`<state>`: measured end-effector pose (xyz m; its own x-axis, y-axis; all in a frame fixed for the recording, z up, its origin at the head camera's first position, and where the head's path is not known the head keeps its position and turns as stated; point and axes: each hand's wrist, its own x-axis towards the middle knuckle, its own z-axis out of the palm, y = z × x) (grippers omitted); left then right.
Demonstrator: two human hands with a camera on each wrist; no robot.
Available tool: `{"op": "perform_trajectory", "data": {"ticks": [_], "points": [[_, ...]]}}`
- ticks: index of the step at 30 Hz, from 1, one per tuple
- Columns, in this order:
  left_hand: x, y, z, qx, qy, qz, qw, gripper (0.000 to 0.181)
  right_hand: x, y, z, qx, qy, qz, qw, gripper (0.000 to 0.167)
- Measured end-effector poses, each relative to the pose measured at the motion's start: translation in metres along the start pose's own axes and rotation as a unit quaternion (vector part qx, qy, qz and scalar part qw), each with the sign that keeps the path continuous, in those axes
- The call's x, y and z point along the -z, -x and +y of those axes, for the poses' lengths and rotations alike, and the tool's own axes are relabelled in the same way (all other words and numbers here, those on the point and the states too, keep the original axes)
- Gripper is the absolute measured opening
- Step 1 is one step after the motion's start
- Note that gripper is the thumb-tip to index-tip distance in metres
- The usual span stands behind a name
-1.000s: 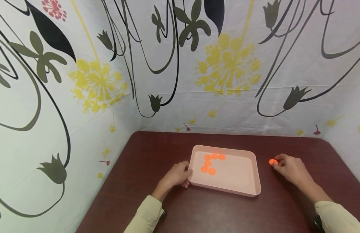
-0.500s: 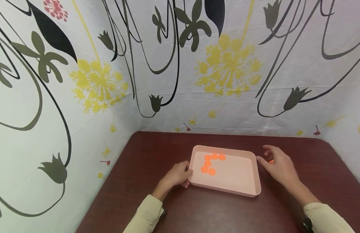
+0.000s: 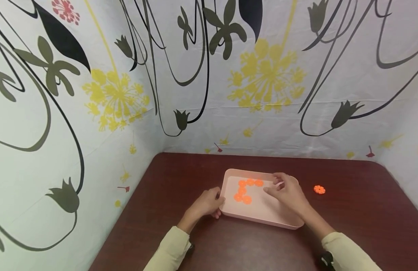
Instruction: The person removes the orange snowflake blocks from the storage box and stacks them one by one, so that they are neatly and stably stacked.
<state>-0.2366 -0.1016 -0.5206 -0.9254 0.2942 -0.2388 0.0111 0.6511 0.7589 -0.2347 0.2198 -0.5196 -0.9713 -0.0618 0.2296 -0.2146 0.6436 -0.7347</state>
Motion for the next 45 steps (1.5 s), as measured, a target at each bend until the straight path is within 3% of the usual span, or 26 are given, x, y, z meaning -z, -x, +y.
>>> {"op": "perform_trajectory", "data": {"ticks": [5,9,16,25,30,45], "points": [[0.002,0.001,0.000,-0.005,0.000,0.001,1.0000,0.010,-0.016,-0.008,-0.007,-0.059,-0.030,-0.058,0.9961,0.063],[0.002,0.002,0.000,-0.003,0.006,0.001,1.0000,0.010,-0.024,-0.012,-0.009,-0.104,-0.024,-0.057,0.9927,0.057],[0.001,0.002,0.001,0.003,0.015,-0.002,0.9999,0.013,-0.035,-0.019,-0.007,-0.085,-0.001,-0.008,0.9964,0.041],[-0.001,0.002,0.000,0.001,0.018,-0.004,0.9998,0.014,-0.041,-0.024,-0.004,-0.097,0.055,0.009,0.9937,0.033],[0.000,0.002,0.001,0.002,0.016,-0.002,0.9999,0.012,-0.045,-0.032,-0.001,-0.084,0.096,0.015,0.9917,0.025],[0.000,0.002,0.002,-0.001,0.020,-0.002,0.9998,0.010,-0.052,-0.037,-0.006,-0.072,0.142,0.007,0.9872,0.050]]}}
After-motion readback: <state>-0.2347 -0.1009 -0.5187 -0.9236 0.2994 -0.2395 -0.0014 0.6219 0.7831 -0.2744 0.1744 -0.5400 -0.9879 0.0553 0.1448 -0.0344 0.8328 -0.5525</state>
